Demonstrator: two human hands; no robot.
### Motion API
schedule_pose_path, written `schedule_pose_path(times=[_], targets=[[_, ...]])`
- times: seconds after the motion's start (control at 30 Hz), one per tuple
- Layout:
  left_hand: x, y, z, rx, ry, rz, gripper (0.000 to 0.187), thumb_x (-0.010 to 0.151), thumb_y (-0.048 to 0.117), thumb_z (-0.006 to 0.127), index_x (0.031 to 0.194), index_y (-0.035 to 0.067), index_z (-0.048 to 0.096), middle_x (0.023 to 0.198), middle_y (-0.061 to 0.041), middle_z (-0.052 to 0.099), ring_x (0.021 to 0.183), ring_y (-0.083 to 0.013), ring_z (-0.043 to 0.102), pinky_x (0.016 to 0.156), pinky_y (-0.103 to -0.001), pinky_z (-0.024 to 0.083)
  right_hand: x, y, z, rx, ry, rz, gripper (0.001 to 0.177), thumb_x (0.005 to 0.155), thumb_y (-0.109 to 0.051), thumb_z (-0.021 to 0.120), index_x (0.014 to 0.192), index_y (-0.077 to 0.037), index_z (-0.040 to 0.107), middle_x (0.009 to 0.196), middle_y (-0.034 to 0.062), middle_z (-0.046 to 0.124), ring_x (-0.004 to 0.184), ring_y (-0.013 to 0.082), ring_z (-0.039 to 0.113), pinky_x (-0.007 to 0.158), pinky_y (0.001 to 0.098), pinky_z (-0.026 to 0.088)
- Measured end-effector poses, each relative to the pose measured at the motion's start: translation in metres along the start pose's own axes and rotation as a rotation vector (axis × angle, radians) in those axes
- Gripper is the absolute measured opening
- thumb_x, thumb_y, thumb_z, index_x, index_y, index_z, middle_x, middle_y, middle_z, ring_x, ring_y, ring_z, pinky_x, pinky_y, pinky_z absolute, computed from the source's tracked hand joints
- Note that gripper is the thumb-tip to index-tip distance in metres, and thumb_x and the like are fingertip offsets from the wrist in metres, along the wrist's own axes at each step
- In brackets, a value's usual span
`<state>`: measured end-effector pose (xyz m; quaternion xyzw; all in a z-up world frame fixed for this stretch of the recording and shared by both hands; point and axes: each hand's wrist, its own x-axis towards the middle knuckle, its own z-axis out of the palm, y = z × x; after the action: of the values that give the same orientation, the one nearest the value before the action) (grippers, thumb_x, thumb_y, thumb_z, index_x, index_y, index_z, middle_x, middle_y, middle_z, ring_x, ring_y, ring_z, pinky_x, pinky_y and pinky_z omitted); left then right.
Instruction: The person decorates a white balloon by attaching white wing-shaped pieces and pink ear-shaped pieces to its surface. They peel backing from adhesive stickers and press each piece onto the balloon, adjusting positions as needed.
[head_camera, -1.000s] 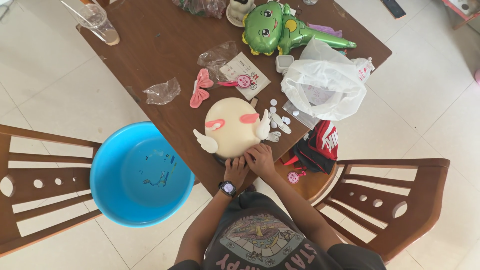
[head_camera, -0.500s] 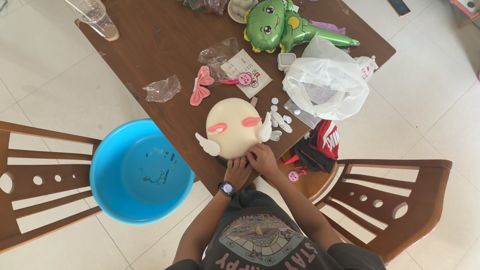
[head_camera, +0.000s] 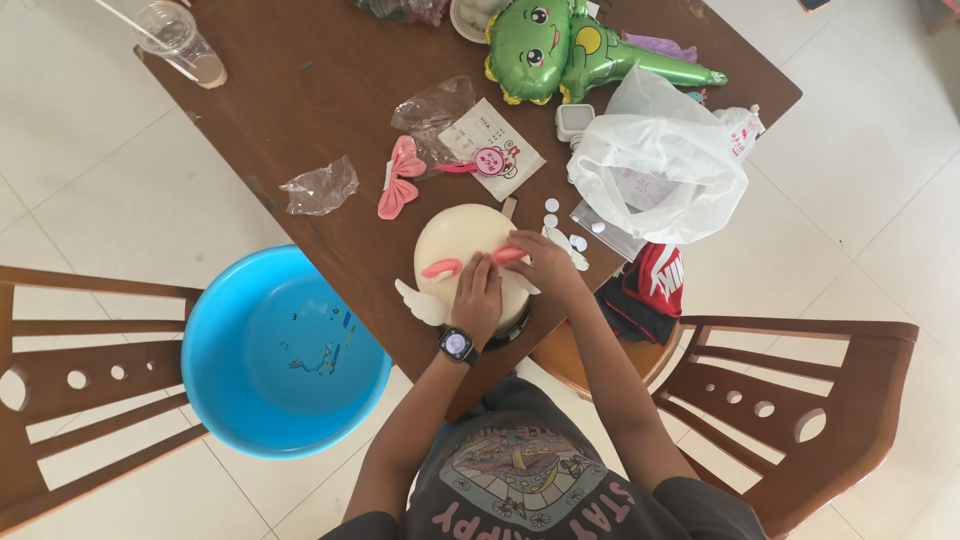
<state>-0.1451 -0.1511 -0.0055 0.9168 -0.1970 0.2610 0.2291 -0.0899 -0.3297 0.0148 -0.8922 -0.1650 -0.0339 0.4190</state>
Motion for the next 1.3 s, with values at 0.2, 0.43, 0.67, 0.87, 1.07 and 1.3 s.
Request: schedule_pose_path(times=[0.2,0.43,0.67,0.87,1.07,1.3], targets=[[-0.004,-0.006,0.006,-0.012,0.028,0.01,0.03,0.097,0.006,0.065,0.124,-0.007,0.064,0.129,-0.017,0.059,0.129,-0.0357,0.057,0.106,-0.046,0.05,0.001,0.01,0.011,0.009,-0.032,0.032,0.034,0.085,-0.017,0.08,0.118,-0.011,0.071,0.117,0.0102,0.074,0.104,0.0303,0.072,0.088,0.0381,0.058],[-0.008,-0.008,0.007,-0.045,0.06,0.017,0.031,0.095,0.007,0.069,0.122,-0.006,0.066,0.124,-0.018,0.059,0.125,-0.0371,0.059,0.102,-0.047,0.053,0.0,0.012,0.01,0.061,0.011,-0.02,0.031,0.085,-0.01,0.077,0.115,-0.007,0.072,0.114,0.0107,0.076,0.1,0.0302,0.074,0.085,0.0376,0.059],[-0.013,-0.011,0.013,-0.156,0.147,0.023,0.017,0.095,0.006,0.074,0.109,-0.001,0.068,0.114,-0.014,0.059,0.125,-0.0379,0.06,0.101,-0.048,0.055,0.001,0.01,0.008,0.053,-0.018,-0.001,0.033,0.083,-0.009,0.079,0.116,-0.008,0.071,0.111,0.0107,0.076,0.098,0.0306,0.074,0.082,0.0375,0.06],[-0.01,-0.008,0.01,-0.068,0.17,0.068,0.017,0.093,0.007,0.076,0.108,0.002,0.072,0.11,-0.012,0.06,0.115,-0.0344,0.061,0.097,-0.05,0.054,0.003,0.012,0.008,-0.001,-0.035,-0.082,0.036,0.083,-0.012,0.081,0.117,-0.007,0.07,0.112,0.012,0.075,0.097,0.0331,0.073,0.082,0.0393,0.059],[-0.009,-0.007,0.007,-0.058,0.163,0.067,0.018,0.093,0.007,0.075,0.11,0.002,0.073,0.11,-0.012,0.06,0.115,-0.0342,0.062,0.097,-0.05,0.054,0.0,0.013,0.01,-0.008,-0.041,-0.081,0.036,0.083,-0.012,0.08,0.117,-0.006,0.069,0.111,0.0123,0.075,0.096,0.0336,0.073,0.08,0.0398,0.059],[-0.009,-0.008,0.007,-0.036,0.155,0.079,0.017,0.093,0.008,0.075,0.109,0.002,0.072,0.109,-0.011,0.06,0.115,-0.0338,0.061,0.097,-0.05,0.053,0.0,0.011,0.009,0.047,0.026,-0.025,0.031,0.086,-0.008,0.076,0.116,-0.006,0.07,0.112,0.0113,0.075,0.096,0.0314,0.074,0.08,0.0375,0.06]])
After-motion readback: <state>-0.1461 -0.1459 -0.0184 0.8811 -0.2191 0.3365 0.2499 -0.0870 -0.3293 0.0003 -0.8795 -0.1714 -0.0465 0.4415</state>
